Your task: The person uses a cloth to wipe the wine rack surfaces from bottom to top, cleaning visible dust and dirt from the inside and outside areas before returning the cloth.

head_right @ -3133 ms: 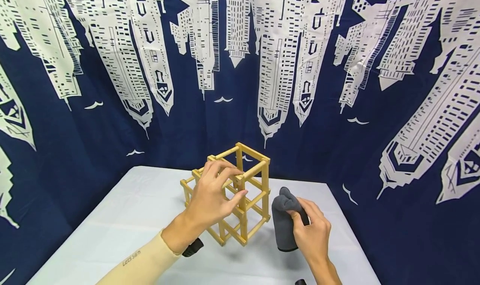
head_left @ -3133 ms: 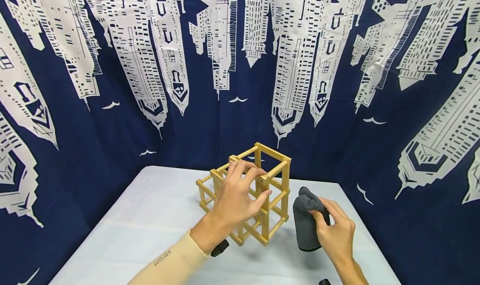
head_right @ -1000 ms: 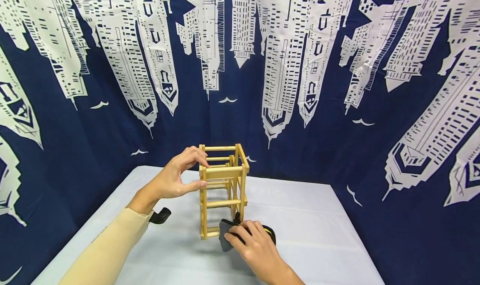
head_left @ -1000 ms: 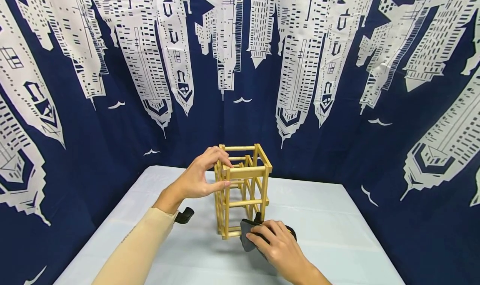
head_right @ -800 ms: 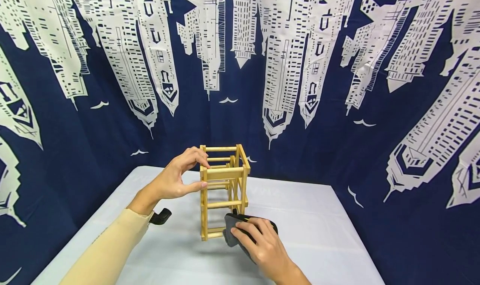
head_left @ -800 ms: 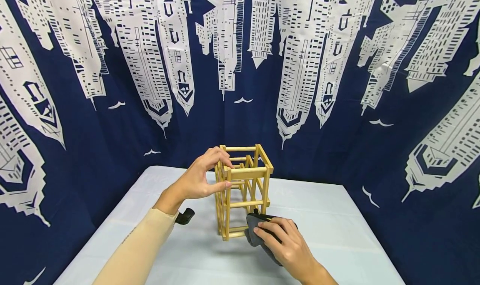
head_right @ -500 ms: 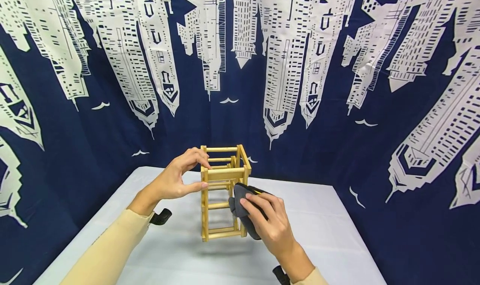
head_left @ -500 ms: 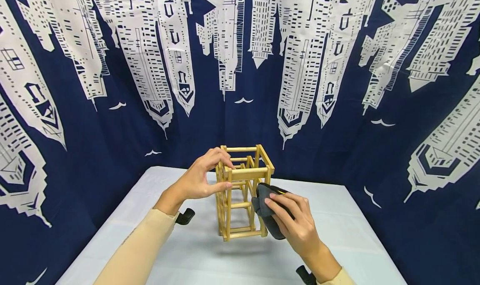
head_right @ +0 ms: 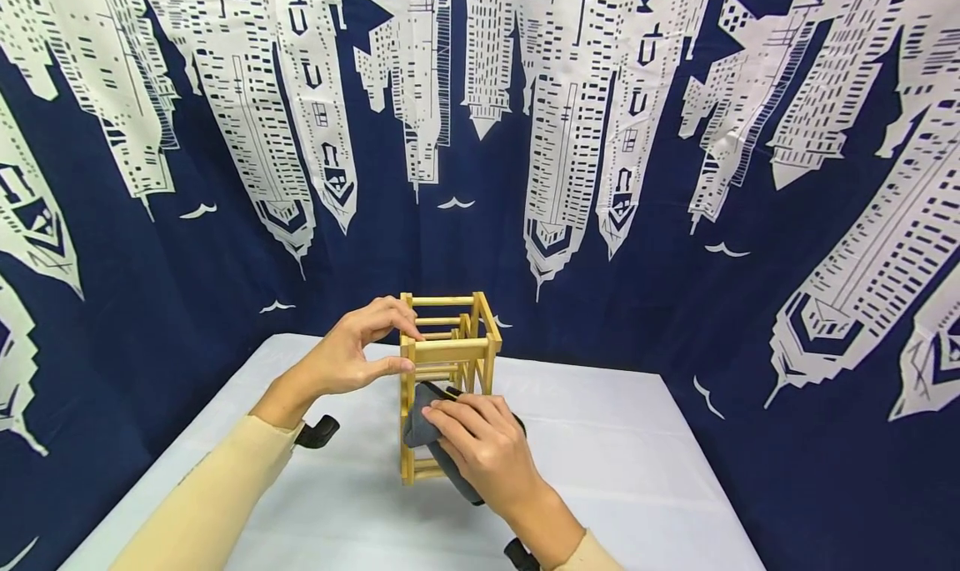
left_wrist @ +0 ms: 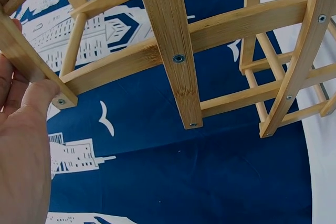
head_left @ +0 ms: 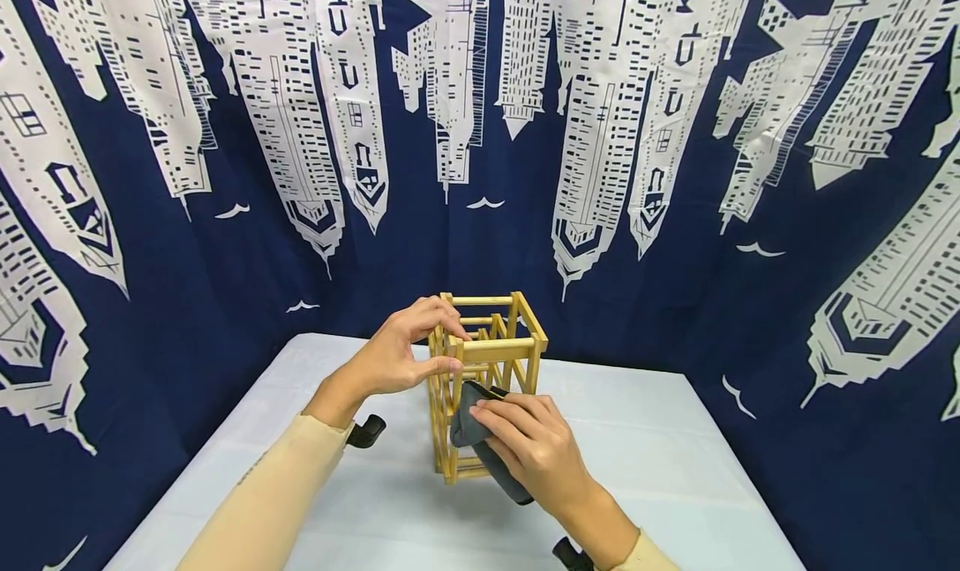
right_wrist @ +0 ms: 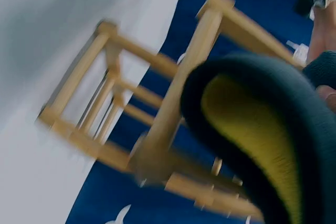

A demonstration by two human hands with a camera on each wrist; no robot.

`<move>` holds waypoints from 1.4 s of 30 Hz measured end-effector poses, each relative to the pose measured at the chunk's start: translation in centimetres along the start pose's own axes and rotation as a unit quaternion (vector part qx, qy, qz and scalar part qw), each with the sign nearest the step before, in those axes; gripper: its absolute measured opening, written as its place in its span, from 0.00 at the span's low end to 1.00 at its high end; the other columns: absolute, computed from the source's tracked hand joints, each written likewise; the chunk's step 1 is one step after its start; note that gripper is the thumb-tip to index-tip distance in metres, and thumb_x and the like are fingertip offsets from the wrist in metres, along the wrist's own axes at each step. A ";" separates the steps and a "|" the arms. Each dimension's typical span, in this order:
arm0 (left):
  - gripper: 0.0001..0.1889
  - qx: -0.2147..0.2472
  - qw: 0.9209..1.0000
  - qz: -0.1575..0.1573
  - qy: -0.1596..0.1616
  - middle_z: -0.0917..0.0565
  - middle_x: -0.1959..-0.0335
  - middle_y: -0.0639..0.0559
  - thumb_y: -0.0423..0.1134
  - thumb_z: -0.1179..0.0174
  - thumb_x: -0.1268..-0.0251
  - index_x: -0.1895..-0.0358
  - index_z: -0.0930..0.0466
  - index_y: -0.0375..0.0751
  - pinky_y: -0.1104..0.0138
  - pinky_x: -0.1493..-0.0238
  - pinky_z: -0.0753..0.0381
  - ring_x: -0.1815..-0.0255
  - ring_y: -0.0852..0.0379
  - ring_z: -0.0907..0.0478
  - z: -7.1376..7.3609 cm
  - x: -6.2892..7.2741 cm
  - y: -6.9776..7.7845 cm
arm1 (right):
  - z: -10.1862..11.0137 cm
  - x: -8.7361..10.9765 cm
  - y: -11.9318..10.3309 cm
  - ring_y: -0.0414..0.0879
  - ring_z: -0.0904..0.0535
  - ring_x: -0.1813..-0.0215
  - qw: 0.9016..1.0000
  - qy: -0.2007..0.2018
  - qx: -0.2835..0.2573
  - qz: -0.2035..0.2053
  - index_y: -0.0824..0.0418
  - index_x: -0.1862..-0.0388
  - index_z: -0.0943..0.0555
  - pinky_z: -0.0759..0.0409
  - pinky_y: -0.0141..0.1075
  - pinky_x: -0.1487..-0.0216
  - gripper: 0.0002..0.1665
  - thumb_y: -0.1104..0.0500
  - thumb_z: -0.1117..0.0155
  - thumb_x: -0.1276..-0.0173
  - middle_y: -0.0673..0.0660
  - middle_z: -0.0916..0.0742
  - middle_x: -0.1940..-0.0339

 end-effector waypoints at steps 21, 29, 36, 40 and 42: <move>0.17 0.035 0.998 -0.051 0.022 0.07 0.39 0.44 0.28 0.45 0.12 0.43 0.05 0.43 0.59 0.19 0.19 0.29 0.42 0.16 0.2 0.2 -0.8 | -1.1 -6.9 -0.1 0.60 0.11 0.50 0.986 0.166 0.018 -0.028 0.66 0.41 0.05 0.12 0.48 0.49 0.11 0.63 0.25 0.15 0.63 0.04 0.49; 0.12 0.028 0.999 -0.036 0.022 0.07 0.40 0.45 0.31 0.39 0.13 0.45 0.06 0.47 0.62 0.33 0.14 0.34 0.50 0.16 0.2 -0.1 -0.4 | 0.1 -6.6 0.6 0.60 0.12 0.50 0.990 0.112 0.037 -0.081 0.64 0.37 0.06 0.08 0.52 0.47 0.31 0.72 0.09 0.42 0.62 0.05 0.49; 0.09 0.013 0.997 -0.060 0.036 0.06 0.48 0.47 0.30 0.30 0.20 0.50 0.04 0.50 0.61 0.56 0.24 0.47 0.51 0.20 0.1 -0.3 -0.2 | 3.5 -4.8 3.0 0.62 0.12 0.52 0.986 0.118 0.067 -0.100 0.65 0.39 0.05 0.09 0.49 0.49 0.34 0.77 0.10 0.47 0.65 0.05 0.51; 0.08 0.011 0.998 -0.052 0.035 0.07 0.48 0.50 0.33 0.25 0.24 0.51 0.04 0.52 0.65 0.57 0.25 0.45 0.52 0.19 -0.1 -0.3 -0.2 | 4.9 -3.9 4.3 0.63 0.12 0.53 0.982 0.139 0.074 -0.103 0.65 0.41 0.04 0.10 0.46 0.49 0.29 0.76 0.12 0.43 0.65 0.04 0.51; 0.08 0.014 0.998 -0.045 0.036 0.07 0.47 0.49 0.33 0.23 0.24 0.51 0.04 0.52 0.69 0.55 0.25 0.42 0.54 0.18 -0.2 -0.3 -0.2 | 5.2 -3.4 4.7 0.64 0.12 0.52 0.981 0.147 0.074 -0.104 0.65 0.42 0.04 0.11 0.46 0.47 0.21 0.72 0.15 0.34 0.66 0.04 0.51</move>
Point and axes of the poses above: each hand's wrist, its own x-axis away from the middle knuckle, its own z-axis out of the back of the hand, y = z × x, the point moved 2 cm from there along -x, towards the middle knuckle
